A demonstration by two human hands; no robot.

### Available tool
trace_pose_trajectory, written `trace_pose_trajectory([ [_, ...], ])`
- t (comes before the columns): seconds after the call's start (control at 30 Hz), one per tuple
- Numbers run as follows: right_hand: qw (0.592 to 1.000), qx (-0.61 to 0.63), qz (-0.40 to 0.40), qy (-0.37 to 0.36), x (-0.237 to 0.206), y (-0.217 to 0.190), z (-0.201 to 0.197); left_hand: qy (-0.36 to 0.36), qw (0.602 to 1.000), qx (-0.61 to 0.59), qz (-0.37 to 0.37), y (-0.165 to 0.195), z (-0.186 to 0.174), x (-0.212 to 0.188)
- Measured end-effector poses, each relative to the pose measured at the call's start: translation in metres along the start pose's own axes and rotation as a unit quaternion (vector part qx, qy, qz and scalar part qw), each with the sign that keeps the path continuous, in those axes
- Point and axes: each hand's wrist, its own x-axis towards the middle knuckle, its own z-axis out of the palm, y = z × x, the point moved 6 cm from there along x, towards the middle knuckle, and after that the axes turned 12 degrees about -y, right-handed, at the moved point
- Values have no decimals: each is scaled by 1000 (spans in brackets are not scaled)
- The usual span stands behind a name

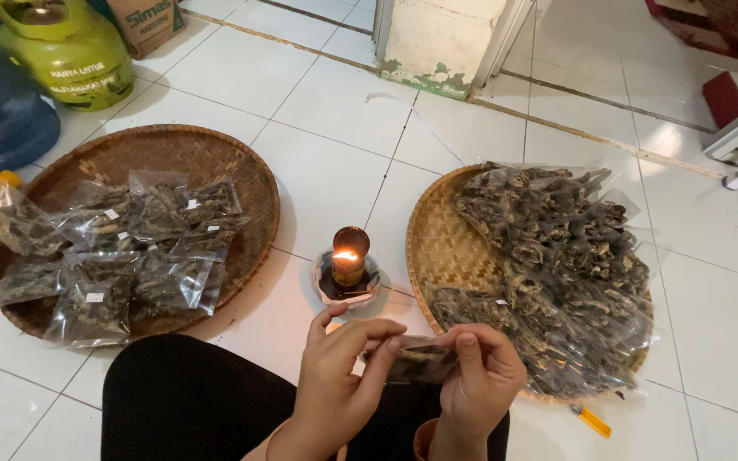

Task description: The person sits on the floor and places dried sea cucumber pieces into small clear plastic bags, holding each bag opening over a small oil-lamp flame to heat-seal it closed. Sealed bags are placed into a bamboo tray alongside other finished bags, and the person repeats the process with the next bag.

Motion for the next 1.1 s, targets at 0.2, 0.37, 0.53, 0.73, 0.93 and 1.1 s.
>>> trace_pose_trajectory([
  [0.2, 999, -33, -25, -2, -4, -3, 3, -84, 996, 2, 7, 1, -2, 2],
  [0.37, 992, -97, -84, -8, -9, -14, 11, -98, 995, 24, -28, 1, -7, 1],
  [0.53, 992, -90, -79, -35, -15, -16, 19, -142, 983, 111, -36, 4, -14, 0],
  [0.73, 992, -85, -91, -9, -19, -20, 15, -189, 978, 74, -41, 8, -10, 4],
  [0.93, 991, -109, -84, 1, -20, -22, 14, -165, 981, 101, -16, 17, -11, 5],
  [1.1, 990, -72, -122, -24, -18, -27, 21, -162, 981, 109, -5, 18, -10, 4],
])
